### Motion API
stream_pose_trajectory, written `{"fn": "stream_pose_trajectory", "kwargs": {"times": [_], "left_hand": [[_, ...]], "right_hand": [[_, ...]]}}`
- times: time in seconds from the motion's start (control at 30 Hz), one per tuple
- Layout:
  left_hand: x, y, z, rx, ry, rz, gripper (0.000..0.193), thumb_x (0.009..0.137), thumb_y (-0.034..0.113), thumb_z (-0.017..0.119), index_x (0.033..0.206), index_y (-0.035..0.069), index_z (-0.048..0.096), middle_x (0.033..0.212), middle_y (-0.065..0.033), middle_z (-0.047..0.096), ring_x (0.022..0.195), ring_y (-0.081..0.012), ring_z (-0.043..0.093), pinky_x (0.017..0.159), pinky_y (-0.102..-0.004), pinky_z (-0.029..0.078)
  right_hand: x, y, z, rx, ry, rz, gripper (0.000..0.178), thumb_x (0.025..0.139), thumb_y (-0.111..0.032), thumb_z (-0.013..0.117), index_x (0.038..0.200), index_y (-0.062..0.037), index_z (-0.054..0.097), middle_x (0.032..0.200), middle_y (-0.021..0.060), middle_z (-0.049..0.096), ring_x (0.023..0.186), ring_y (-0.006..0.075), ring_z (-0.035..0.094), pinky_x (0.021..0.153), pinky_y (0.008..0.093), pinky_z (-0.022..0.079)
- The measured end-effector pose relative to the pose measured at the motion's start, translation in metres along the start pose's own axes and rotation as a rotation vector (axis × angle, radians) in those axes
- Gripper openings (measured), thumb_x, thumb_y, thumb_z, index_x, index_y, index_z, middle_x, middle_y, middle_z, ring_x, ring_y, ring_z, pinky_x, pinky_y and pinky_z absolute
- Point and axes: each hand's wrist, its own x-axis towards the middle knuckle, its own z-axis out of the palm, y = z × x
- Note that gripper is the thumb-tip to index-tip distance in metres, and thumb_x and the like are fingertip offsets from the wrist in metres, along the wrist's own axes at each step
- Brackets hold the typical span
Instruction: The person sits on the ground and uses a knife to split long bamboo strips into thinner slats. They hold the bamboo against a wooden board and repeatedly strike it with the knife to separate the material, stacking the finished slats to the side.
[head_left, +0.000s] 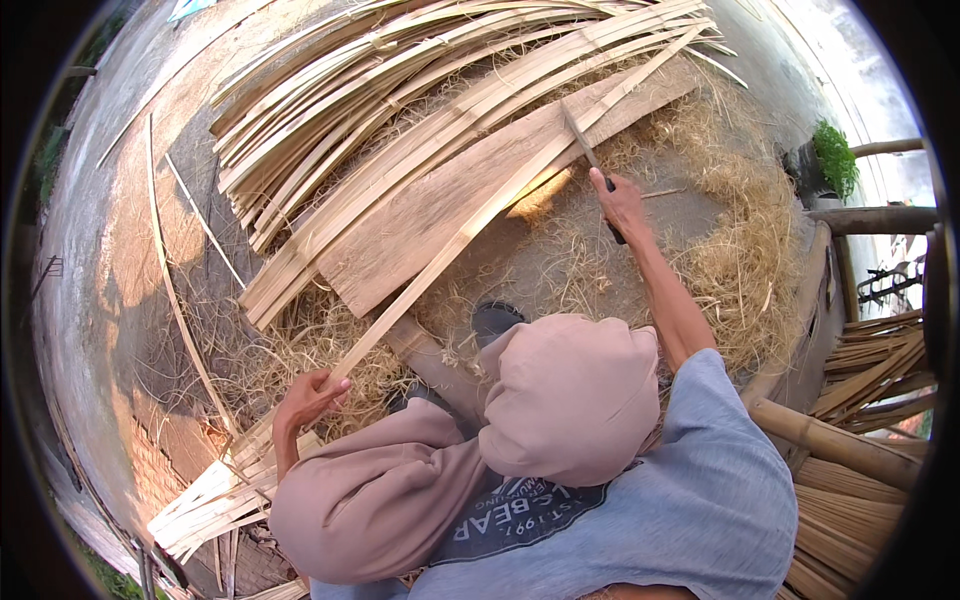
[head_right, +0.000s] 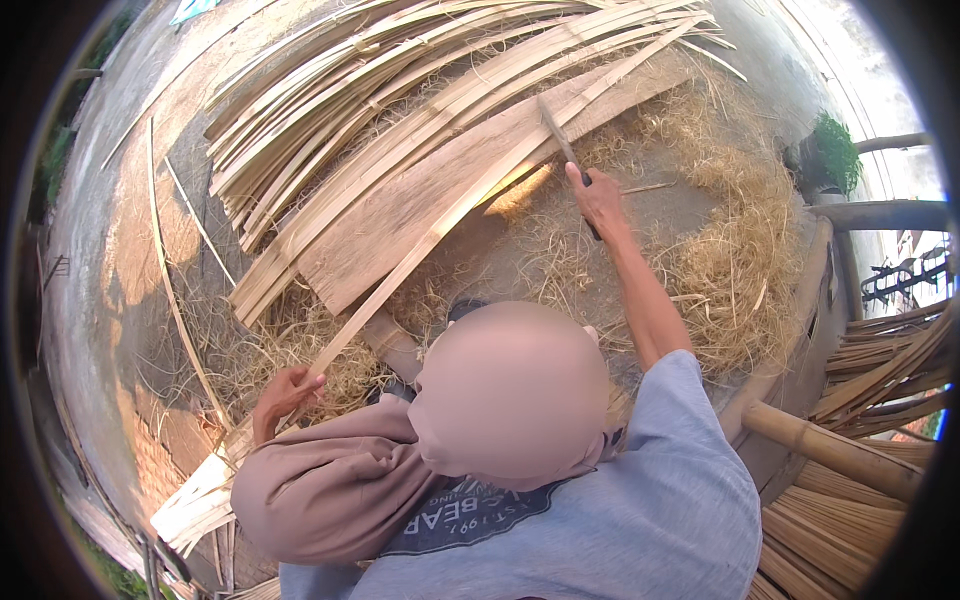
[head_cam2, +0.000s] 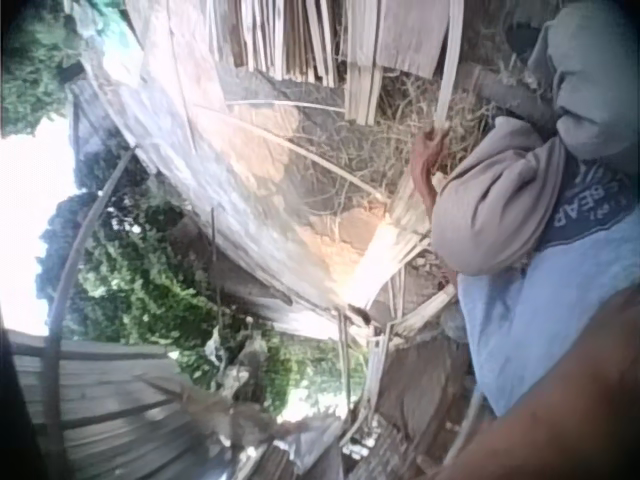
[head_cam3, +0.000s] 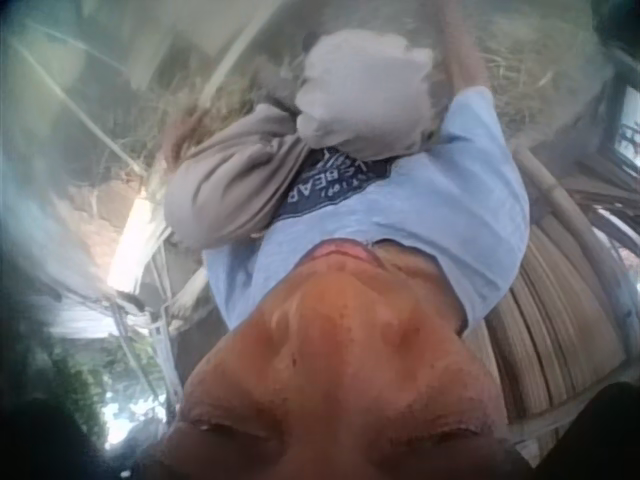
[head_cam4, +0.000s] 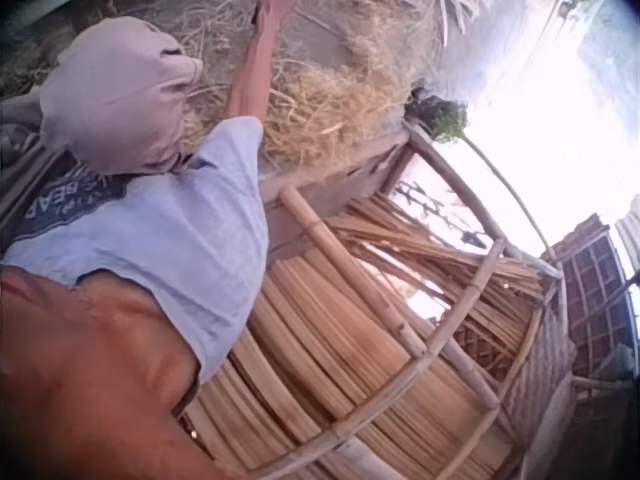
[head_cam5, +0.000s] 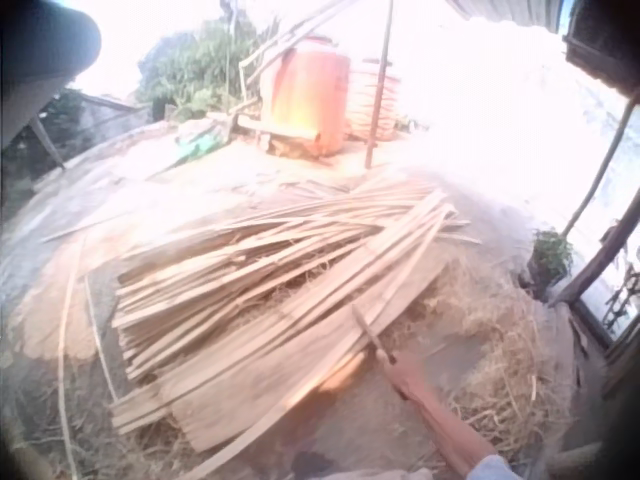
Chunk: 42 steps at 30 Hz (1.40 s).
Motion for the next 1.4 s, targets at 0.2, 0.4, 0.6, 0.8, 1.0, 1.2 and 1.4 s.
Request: {"fn": "stream_pose_trajectory", "kwargs": {"times": [0.2,0.4,0.6,0.8,1.0,1.2,1.4], "left_hand": [[0.071,0.096,0.08,0.178,0.305,0.108,0.062,0.094,0.061,0.069,0.075,0.002,0.07,0.057,-0.0032,0.061,0.054,-0.0138,0.057,0.057,-0.0305,0.044],[0.016,-0.017,0.031,0.086,0.379,0.034,0.056,0.089,0.055,0.077,0.067,0.004,0.072,0.052,-0.0011,0.056,0.05,-0.0115,0.053,0.052,-0.0331,0.039],[0.037,0.063,0.084,0.265,0.495,0.394,0.041,0.092,0.036,0.08,0.111,0.0,0.077,0.083,-0.0075,0.072,0.073,-0.016,0.064,0.068,-0.0285,0.05],[0.021,-0.028,0.07,-0.052,0.573,0.502,0.032,0.095,0.018,0.077,0.126,0.012,0.075,0.086,-0.0104,0.066,0.073,-0.0193,0.06,0.07,-0.0312,0.049],[-0.008,0.02,0.078,0.467,0.623,0.419,0.038,0.097,0.027,0.074,0.134,0.018,0.071,0.079,-0.0116,0.062,0.069,-0.0256,0.059,0.066,-0.0376,0.046],[0.031,0.069,0.093,0.584,0.615,0.384,0.037,0.1,0.036,0.068,0.134,0.02,0.071,0.082,-0.0138,0.071,0.069,-0.0277,0.065,0.066,-0.0396,0.049],[0.038,0.059,0.088,0.353,0.548,0.431,0.033,0.101,0.036,0.068,0.129,0.021,0.075,0.082,-0.0113,0.074,0.067,-0.0255,0.066,0.063,-0.0377,0.049]], "right_hand": [[-0.136,-0.043,0.079,-0.062,-0.36,-0.434,0.064,0.099,-0.06,0.059,0.081,0.001,0.062,0.064,0.0206,0.061,0.062,0.0322,0.061,0.062,0.046,0.048],[0.009,0.036,-0.019,-0.078,-0.027,-0.033,0.069,0.1,-0.064,0.056,0.073,-0.0008,0.059,0.06,0.0082,0.053,0.055,0.0202,0.054,0.053,0.0401,0.041],[-0.044,-0.017,0.056,-0.011,-0.063,-0.216,0.062,0.1,-0.056,0.061,0.075,0.0007,0.058,0.064,0.0193,0.061,0.063,0.0341,0.061,0.061,0.0481,0.045],[-0.065,-0.005,0.038,-0.093,-0.22,-0.28,0.058,0.1,-0.057,0.061,0.079,-0.0021,0.06,0.065,0.0159,0.062,0.064,0.0335,0.063,0.06,0.047,0.046],[0.034,0.02,-0.018,0.099,0.065,0.095,0.068,0.099,-0.059,0.06,0.068,0.0021,0.056,0.056,0.0118,0.054,0.053,0.0247,0.055,0.055,0.0443,0.044],[-0.186,-0.059,0.074,-0.064,-0.438,-0.451,0.05,0.098,-0.05,0.068,0.086,-0.002,0.062,0.072,0.0132,0.061,0.064,0.0286,0.06,0.06,0.044,0.048],[-0.096,0.01,0.038,-0.177,-0.19,-0.462,0.053,0.096,-0.056,0.067,0.083,-0.0045,0.061,0.074,0.0144,0.065,0.065,0.0335,0.066,0.059,0.0474,0.05]]}}
